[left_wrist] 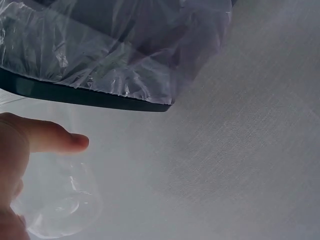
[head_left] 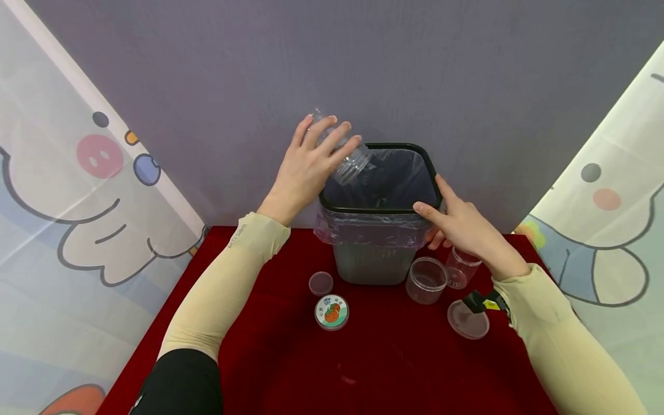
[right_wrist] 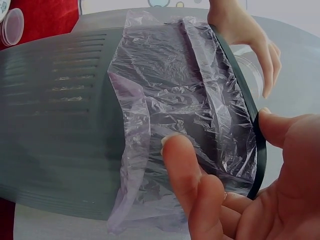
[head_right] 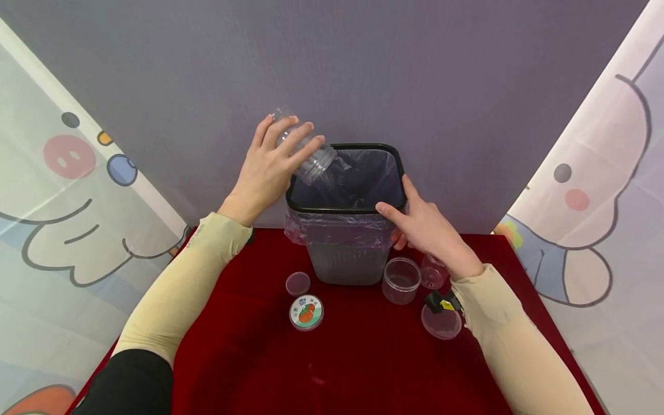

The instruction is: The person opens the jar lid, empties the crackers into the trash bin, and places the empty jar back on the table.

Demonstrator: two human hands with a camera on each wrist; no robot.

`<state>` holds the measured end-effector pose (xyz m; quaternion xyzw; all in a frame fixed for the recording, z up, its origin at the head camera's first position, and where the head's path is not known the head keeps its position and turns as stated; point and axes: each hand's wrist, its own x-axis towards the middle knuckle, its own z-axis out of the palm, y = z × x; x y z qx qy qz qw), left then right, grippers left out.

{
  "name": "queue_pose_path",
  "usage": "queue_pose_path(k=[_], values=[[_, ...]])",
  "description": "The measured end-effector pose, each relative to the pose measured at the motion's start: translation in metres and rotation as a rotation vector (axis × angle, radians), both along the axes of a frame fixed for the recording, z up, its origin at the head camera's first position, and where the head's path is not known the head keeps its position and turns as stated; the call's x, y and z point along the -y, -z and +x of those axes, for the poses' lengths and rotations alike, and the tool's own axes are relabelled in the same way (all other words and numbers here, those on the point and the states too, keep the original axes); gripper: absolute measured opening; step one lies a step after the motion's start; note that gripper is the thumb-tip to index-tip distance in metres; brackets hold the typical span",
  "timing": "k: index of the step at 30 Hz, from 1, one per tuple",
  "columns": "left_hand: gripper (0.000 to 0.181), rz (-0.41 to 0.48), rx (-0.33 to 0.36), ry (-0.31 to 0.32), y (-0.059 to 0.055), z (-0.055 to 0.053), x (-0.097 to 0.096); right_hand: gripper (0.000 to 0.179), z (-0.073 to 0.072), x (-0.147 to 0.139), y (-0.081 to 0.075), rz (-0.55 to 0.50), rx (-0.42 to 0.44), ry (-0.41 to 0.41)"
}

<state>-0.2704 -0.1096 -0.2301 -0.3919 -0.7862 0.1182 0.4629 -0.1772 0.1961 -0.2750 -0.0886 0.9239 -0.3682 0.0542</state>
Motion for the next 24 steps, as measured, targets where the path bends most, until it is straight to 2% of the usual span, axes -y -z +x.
queue_pose_path(k=[4, 8, 16, 24], values=[[0.068, 0.068, 0.046, 0.026, 0.001, -0.001, 0.002, 0.097, 0.001, 0.0, 0.0, -0.001, 0.0, 0.0], [0.065, 0.153, 0.09, 0.056, 0.005, -0.003, 0.007, 0.097, 0.002, 0.0, 0.0, 0.004, -0.012, 0.005], [0.075, 0.413, 0.283, 0.104, 0.021, 0.0, 0.023, 0.096, 0.001, 0.0, 0.001, 0.001, -0.015, 0.008], [0.078, 0.63, 0.338, 0.169, 0.042, 0.005, 0.046, 0.096, 0.002, 0.001, 0.002, 0.0, -0.019, 0.011]])
